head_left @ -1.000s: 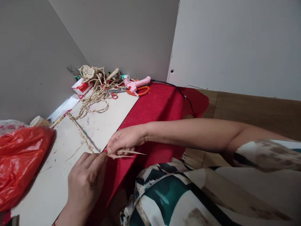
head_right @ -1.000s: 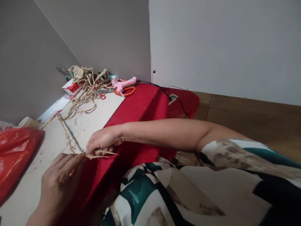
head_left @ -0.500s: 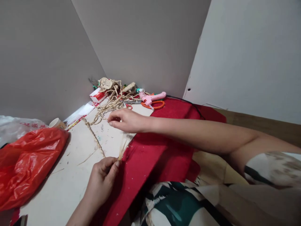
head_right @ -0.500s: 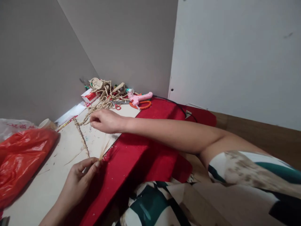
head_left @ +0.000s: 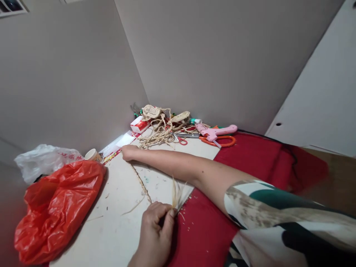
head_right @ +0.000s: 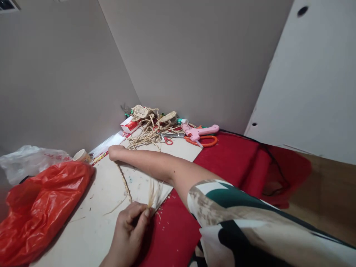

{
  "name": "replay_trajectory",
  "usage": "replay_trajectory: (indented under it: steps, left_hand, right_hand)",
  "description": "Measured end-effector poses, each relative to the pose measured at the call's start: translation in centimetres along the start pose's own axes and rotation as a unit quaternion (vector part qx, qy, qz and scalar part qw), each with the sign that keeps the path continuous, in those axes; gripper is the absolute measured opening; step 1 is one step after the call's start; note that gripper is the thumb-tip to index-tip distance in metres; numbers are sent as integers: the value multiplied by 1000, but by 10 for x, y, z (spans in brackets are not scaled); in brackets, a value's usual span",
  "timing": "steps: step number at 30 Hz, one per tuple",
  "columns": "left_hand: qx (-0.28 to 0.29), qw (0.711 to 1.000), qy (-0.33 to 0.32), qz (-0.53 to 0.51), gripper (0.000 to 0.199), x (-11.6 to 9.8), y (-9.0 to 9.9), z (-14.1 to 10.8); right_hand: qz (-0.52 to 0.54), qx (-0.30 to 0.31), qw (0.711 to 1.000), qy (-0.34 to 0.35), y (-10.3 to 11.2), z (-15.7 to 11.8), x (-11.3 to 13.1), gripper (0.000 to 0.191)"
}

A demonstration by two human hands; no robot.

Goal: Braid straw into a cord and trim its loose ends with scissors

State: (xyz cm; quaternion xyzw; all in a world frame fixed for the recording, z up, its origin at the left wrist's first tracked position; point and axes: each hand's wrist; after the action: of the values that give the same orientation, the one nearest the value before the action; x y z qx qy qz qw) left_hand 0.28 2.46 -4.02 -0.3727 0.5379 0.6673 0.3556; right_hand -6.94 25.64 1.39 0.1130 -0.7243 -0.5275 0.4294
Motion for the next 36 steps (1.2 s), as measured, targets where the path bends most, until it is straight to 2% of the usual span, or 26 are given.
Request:
replay_trajectory:
  steps: [3,7,9,11,13,14,15,17,19,20,21,23,25,28,30,32,33,36]
  left_hand:
    - [-46,999,-5,-14,32,6,1,4]
    - [-144,985,41,-84,33,14,7,7]
    - [-216,959,87,-163,32,17,15,9]
    - [-302,917,117,-230,33,17,28,12]
    - [-386,875,122,-266,37,15,43,17]
    - [-411,860,117,-278,39,13,51,20]
    - [-418,860,103,-276,39,12,58,22]
    - [-390,873,75,-282,33,9,69,25]
    - [-344,899,62,-263,32,7,75,24]
    - [-323,912,63,-243,33,7,77,22]
    - [-306,925,69,-216,35,7,78,20]
    - [-279,944,84,-157,39,7,80,16]
    - [-254,955,89,-120,41,7,81,14]
    - [-242,956,89,-140,42,4,78,17]
    - [-233,951,89,-183,40,3,72,21]
    - [-213,944,86,-238,36,1,62,24]
    - [-206,939,86,-260,36,1,56,25]
    - [-200,932,94,-288,38,-1,42,27]
  right_hand:
    - [34,-48,998,0,-3,15,3,38]
    - [107,-120,985,64,4,12,4,34]
    - [151,-133,974,104,5,-4,6,23]
    - [201,-121,962,141,4,-27,10,18]
    - [257,-85,947,174,0,-54,16,15]
    - [286,-69,938,182,-2,-67,19,12]
    - [329,-43,925,185,-4,-80,22,8]
    - [538,63,824,168,-6,-101,27,11]
    - [641,141,737,161,-6,-118,29,12]
    - [663,161,713,160,-4,-124,28,12]
    - [671,168,704,159,-3,-130,27,13]
    - [659,154,718,162,3,-138,22,17]
    - [612,134,757,186,11,-145,14,15]
    - [543,127,799,224,24,-152,-2,2]
    - [539,118,802,228,27,-156,-12,4]
    - [538,98,805,231,21,-161,-19,7]
    - [522,80,816,233,15,-163,-21,9]
    - [401,-6,888,224,-5,-170,-23,20]
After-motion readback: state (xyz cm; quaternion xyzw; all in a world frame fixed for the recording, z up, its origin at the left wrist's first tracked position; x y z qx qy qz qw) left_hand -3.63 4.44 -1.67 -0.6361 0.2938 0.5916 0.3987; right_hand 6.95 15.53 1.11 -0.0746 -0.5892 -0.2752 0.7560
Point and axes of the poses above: each hand's wrist, its own z-axis towards the middle knuckle, its own y-axis out of the back of the hand, x = y × z, and after that the axes turned 8 degrees about -z, right-handed
